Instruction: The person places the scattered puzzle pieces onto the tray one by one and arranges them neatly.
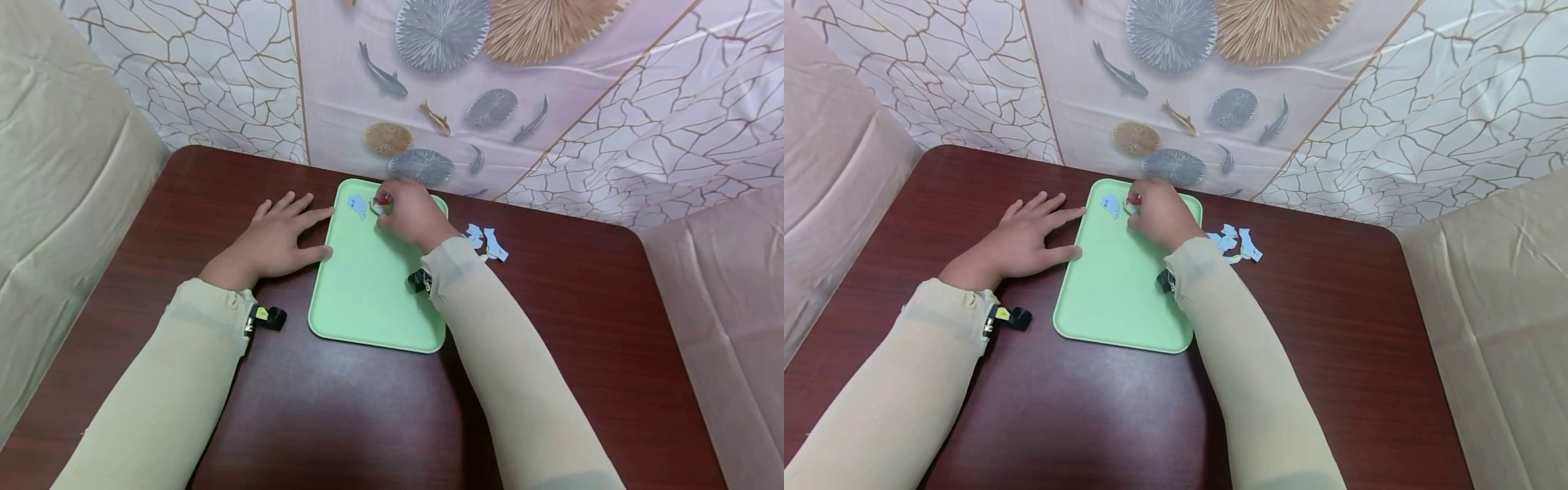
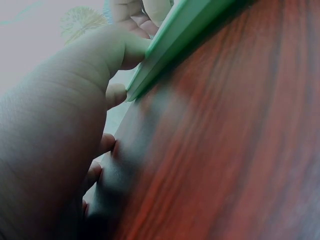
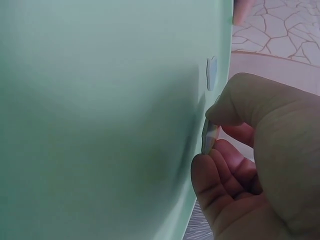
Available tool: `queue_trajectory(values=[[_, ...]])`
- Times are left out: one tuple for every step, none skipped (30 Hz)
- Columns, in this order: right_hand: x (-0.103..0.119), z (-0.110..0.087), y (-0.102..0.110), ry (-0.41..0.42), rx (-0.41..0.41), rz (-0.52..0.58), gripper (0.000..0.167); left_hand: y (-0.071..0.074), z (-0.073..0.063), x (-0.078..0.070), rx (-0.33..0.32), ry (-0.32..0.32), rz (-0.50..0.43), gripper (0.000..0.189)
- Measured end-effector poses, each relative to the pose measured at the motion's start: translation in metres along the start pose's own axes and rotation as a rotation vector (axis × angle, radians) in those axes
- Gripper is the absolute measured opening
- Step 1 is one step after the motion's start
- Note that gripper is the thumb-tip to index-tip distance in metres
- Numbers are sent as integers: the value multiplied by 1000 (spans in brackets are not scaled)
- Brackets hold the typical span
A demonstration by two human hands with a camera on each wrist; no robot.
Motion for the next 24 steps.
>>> queue_trajectory(values=[[0,1,0,-2,2,-4,27,0,0,0,-1,0,1,83],[-1,2,-1,-4,6,-9,27,0,0,0,-3,0,2,83],[-1,3,-1,-8,9,-13,26,0,0,-1,-4,-1,2,82],[-2,3,-1,-13,13,-14,26,0,0,-1,-4,-2,2,82],[-3,4,-2,-16,16,-18,26,0,0,-1,-4,-2,2,82],[-3,4,-2,-22,19,-20,25,1,0,-1,-5,-3,2,82],[-4,5,-3,-28,22,-23,25,1,1,-1,-4,-3,2,82],[-5,5,-3,-33,25,-26,25,1,0,-2,-3,-4,2,82],[-5,5,-3,-37,27,-27,25,1,0,-2,-3,-4,2,82],[-6,5,-4,-41,29,-28,24,1,0,-2,-2,-4,4,82],[-6,5,-4,-43,30,-29,24,1,0,-3,-2,-3,5,82],[-7,5,-4,-45,32,-27,24,1,0,-3,-2,-4,4,82],[-7,5,-5,-46,31,-26,24,1,0,-3,-2,-4,4,82],[-7,6,-5,-46,32,-23,24,1,0,-3,-2,-4,3,82],[-7,6,-5,-46,33,-22,24,1,0,-3,-2,-3,4,82],[-8,6,-5,-46,33,-21,24,1,0,-3,-1,-3,3,82],[-7,6,-6,-45,35,-21,24,1,0,-4,-2,-2,4,82],[-8,6,-6,-46,36,-20,24,1,0,-4,-1,-1,5,82],[-7,7,-6,-46,37,-21,24,1,0,-4,-1,0,6,82],[-7,7,-6,-46,39,-23,24,1,0,-4,0,0,7,83],[-7,7,-6,-46,40,-24,24,1,0,-3,1,1,8,83],[-7,7,-6,-46,41,-24,24,1,0,-3,1,1,8,83],[-7,7,-6,-47,43,-24,24,1,0,-3,3,1,7,83],[-6,7,-6,-48,45,-21,24,1,0,-3,4,1,6,83]])
Point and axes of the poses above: each hand's wrist, its own z-axis towards the middle knuckle, its own y-axis out of the back of the hand, x = y × z, the point moved 7 cm from there along z, towards the middle knuckle, and after that the axes turned 12 degrees about -z, right-handed, at the moved point
